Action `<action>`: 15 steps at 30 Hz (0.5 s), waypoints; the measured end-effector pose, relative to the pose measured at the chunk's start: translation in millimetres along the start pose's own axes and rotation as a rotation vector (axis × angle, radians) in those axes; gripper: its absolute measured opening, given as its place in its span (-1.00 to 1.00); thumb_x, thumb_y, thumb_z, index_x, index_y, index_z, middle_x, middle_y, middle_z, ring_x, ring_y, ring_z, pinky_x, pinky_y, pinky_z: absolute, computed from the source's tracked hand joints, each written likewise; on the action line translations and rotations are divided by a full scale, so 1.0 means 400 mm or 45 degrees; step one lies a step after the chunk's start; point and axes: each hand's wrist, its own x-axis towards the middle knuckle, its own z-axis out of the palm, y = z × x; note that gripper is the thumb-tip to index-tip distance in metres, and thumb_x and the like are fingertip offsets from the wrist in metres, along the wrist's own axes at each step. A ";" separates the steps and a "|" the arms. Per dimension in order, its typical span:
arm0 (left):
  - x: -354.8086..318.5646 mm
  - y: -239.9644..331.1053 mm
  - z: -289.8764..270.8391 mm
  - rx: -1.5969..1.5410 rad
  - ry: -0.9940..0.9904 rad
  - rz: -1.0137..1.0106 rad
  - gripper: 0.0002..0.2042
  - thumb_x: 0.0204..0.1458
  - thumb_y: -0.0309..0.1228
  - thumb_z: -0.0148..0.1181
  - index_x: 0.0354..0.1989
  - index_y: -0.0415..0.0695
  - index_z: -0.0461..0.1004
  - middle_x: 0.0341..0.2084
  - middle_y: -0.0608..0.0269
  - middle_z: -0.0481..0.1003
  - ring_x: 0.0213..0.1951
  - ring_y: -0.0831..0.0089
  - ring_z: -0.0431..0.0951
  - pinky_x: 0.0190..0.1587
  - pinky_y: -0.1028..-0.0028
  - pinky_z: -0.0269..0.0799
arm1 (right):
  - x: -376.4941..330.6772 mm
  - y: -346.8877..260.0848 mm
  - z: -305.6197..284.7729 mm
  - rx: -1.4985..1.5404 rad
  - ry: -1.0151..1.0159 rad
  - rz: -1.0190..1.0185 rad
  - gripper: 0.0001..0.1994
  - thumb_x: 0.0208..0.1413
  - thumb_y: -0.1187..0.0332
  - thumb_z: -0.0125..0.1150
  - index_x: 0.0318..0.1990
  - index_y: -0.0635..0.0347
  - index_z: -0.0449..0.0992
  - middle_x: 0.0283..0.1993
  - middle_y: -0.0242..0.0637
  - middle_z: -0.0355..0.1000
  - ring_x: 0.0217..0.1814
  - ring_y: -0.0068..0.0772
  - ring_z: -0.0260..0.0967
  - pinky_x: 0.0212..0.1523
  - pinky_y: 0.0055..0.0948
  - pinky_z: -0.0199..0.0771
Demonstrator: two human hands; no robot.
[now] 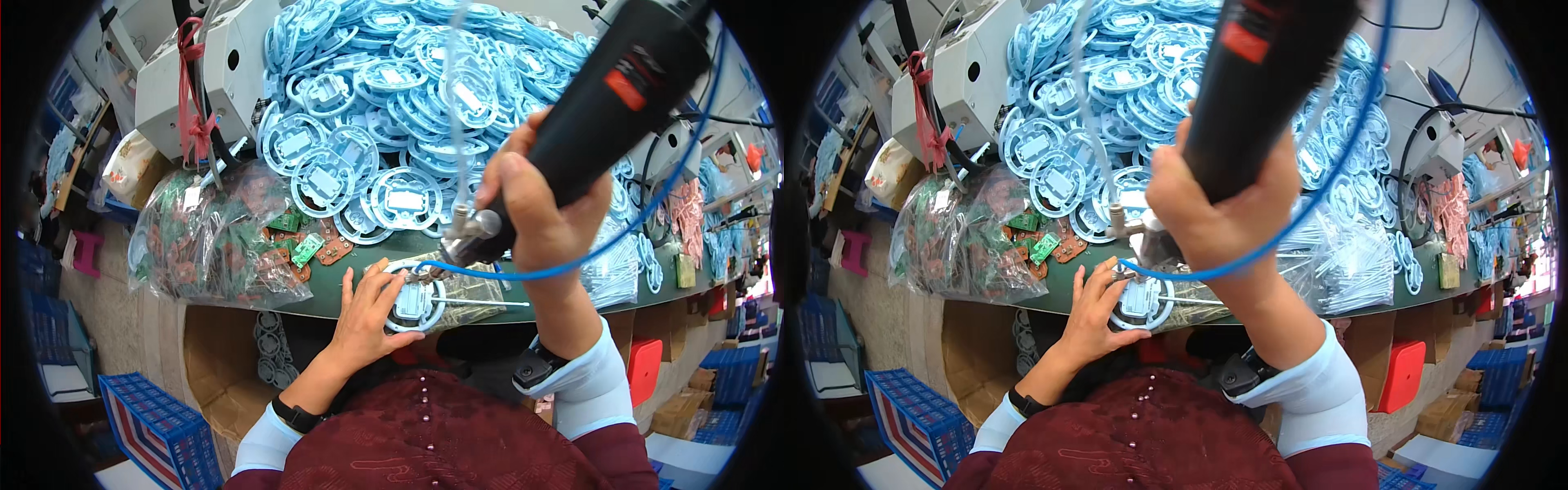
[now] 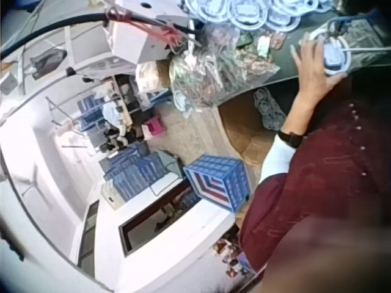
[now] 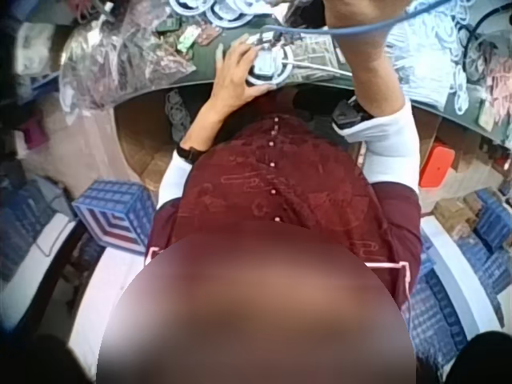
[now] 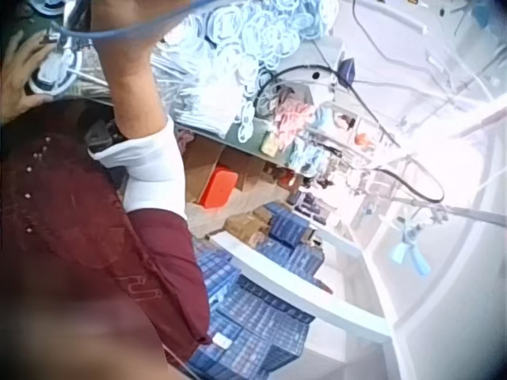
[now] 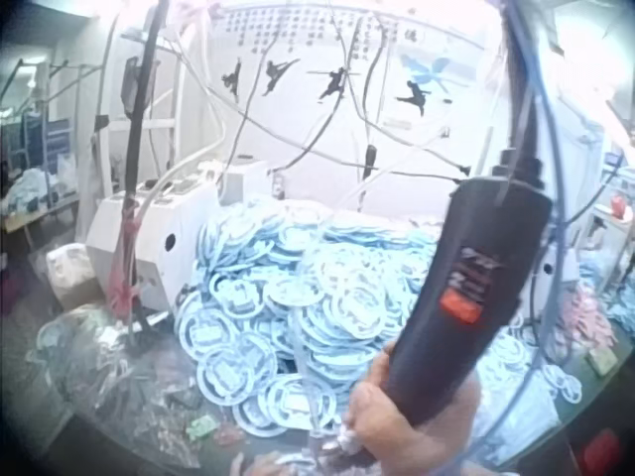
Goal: Assembling small electronic components into blue plastic circular housings using an electric screwdriver.
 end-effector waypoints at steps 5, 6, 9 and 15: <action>0.007 -0.002 -0.006 0.061 -0.007 -0.020 -0.19 -0.40 -0.07 0.56 0.08 -0.21 0.39 0.17 -0.07 0.29 0.29 -0.01 0.23 0.29 -0.22 -0.08 | 0.029 -0.025 0.009 -0.002 -0.184 0.083 -0.58 0.05 0.58 0.13 0.09 0.44 0.27 -0.43 -0.28 0.37 -0.51 -0.49 0.41 -0.43 -0.48 0.44; 0.002 0.001 -0.002 0.064 0.008 -0.022 -0.17 -0.40 -0.07 0.56 0.11 -0.21 0.38 0.16 -0.07 0.30 0.28 -0.01 0.24 0.30 -0.22 -0.08 | 0.030 -0.039 0.004 -0.006 -0.164 0.018 -0.58 0.06 0.56 0.12 0.10 0.45 0.26 -0.43 -0.27 0.37 -0.51 -0.48 0.40 -0.42 -0.47 0.44; 0.022 0.009 0.017 0.098 0.120 -0.011 -0.08 -0.41 -0.12 0.58 0.22 -0.21 0.32 0.03 0.06 0.35 0.24 0.02 0.27 0.26 -0.25 -0.03 | 0.051 -0.125 -0.002 0.039 -0.131 0.030 -0.56 0.07 0.49 0.14 0.11 0.47 0.25 -0.43 -0.26 0.35 -0.51 -0.45 0.40 -0.42 -0.48 0.42; 0.017 0.012 0.030 0.077 0.163 -0.051 -0.09 -0.43 -0.13 0.58 0.21 -0.21 0.33 0.01 0.06 0.35 0.23 0.01 0.28 0.27 -0.20 0.00 | -0.007 -0.082 0.001 -0.028 -0.165 0.039 -0.55 0.04 0.56 0.15 0.12 0.44 0.25 -0.40 -0.28 0.33 -0.49 -0.44 0.41 -0.42 -0.46 0.44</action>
